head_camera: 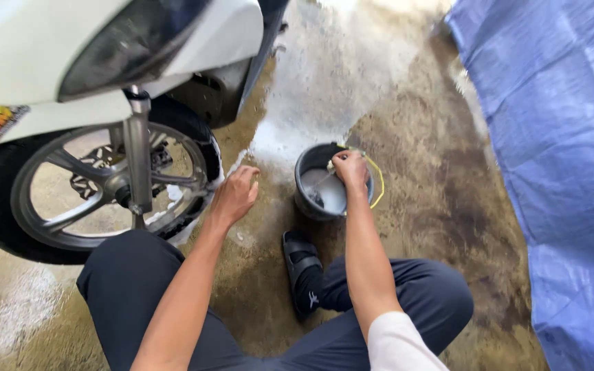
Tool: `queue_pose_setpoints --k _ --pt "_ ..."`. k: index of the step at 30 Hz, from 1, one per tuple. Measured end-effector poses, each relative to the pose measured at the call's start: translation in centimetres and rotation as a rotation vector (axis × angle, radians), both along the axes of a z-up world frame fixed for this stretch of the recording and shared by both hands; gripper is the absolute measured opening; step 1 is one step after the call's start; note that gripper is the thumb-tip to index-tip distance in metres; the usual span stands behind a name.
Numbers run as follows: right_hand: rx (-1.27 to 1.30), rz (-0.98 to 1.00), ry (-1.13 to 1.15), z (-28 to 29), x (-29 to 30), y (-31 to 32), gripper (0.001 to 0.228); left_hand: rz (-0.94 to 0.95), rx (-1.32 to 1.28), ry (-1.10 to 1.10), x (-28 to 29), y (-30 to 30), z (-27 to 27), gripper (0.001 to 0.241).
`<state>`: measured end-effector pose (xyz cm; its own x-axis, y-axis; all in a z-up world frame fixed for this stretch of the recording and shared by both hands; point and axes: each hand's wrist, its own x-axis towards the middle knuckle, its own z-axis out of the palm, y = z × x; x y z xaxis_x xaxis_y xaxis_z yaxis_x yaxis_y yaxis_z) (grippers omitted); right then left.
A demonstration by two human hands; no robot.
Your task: The person washes the front wheel and fork of a motorcycle using a brush and soapy water.
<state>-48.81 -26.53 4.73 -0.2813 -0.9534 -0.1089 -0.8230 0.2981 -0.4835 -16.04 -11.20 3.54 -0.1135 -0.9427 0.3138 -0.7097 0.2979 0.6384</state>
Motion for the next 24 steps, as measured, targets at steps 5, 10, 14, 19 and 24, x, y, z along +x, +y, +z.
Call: queue_pose_setpoints --k 5,10,14,19,24 --pt "-0.089 0.019 0.064 4.8 0.5 2.2 0.026 0.01 -0.022 0.004 1.2 0.9 0.3 0.033" --pt "-0.192 0.105 0.053 6.3 0.2 1.9 0.026 0.02 0.021 0.044 2.4 0.4 -1.9 0.034" --pt "-0.226 0.151 0.055 8.6 1.9 3.2 0.025 0.023 -0.026 0.058 3.2 3.1 0.9 0.038" --pt "-0.25 0.244 0.008 10.2 6.1 4.5 0.03 0.06 -0.052 0.099 4.7 6.5 3.7 0.043" --pt "-0.24 0.669 0.036 10.0 13.6 8.9 0.026 0.165 -0.068 0.098 7.1 8.2 3.8 0.038"
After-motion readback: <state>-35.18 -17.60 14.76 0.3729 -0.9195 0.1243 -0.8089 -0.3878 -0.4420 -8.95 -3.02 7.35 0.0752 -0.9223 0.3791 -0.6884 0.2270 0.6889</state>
